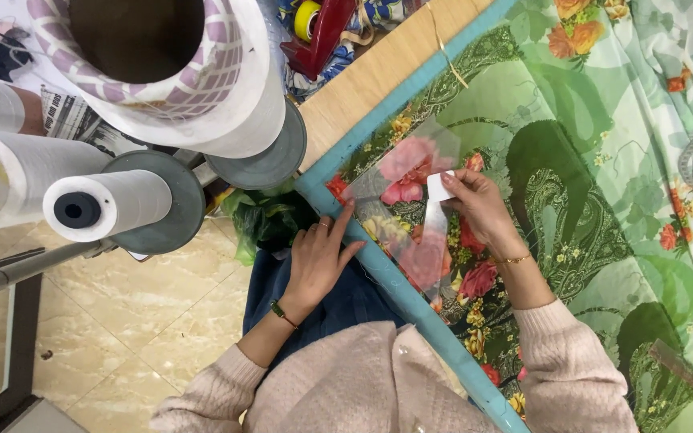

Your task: The person measures a large piece of floral-patterned fabric laid out on a table using a measuring tape and a clear ruler. They align the tape along the fabric's length and width, then use the ruler and a white marker to draw straight lines on the material.

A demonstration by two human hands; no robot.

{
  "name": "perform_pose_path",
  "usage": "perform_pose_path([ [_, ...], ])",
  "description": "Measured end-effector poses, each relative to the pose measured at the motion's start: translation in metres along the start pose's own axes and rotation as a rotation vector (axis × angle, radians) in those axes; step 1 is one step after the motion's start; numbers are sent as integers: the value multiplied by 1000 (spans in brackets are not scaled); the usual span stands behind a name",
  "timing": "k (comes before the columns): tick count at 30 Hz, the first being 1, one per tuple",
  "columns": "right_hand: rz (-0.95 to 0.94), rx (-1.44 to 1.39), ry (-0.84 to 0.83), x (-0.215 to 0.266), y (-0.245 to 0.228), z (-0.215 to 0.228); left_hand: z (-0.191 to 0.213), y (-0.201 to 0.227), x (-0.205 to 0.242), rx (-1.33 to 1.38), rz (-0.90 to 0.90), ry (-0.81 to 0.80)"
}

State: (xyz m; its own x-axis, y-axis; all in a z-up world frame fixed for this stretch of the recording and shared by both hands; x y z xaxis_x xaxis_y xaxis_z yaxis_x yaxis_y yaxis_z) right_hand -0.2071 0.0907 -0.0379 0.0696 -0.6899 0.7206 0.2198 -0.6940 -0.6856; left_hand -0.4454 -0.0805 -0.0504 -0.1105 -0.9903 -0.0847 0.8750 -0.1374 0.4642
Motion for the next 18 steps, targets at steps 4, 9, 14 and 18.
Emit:
perform_pose_path([
  [4,45,32,42,9,-9,4,-10,-3,3,-70,-20,4],
  [9,91,108,87,7,-6,36,-15,-4,6,-125,-54,13],
  [14,66,92,77,7,1,36,-18,-5,6,-158,-99,34],
  [18,40,12,48,4,6,33,-14,-5,5,-177,-112,47],
])
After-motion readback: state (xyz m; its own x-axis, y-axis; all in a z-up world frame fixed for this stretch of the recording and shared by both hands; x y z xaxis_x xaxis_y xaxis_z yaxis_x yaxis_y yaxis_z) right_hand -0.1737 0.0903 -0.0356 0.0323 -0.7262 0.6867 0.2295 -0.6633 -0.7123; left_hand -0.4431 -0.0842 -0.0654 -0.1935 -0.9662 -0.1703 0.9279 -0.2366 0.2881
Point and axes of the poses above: each hand's wrist, its own x-axis away from the middle knuckle, its own z-axis out of the back of the hand, y = z × x, the point moved 3 cm from there along -x, towards the middle knuckle, and after that the axes turned 13 degrees about -z, right-handed, at the moved point
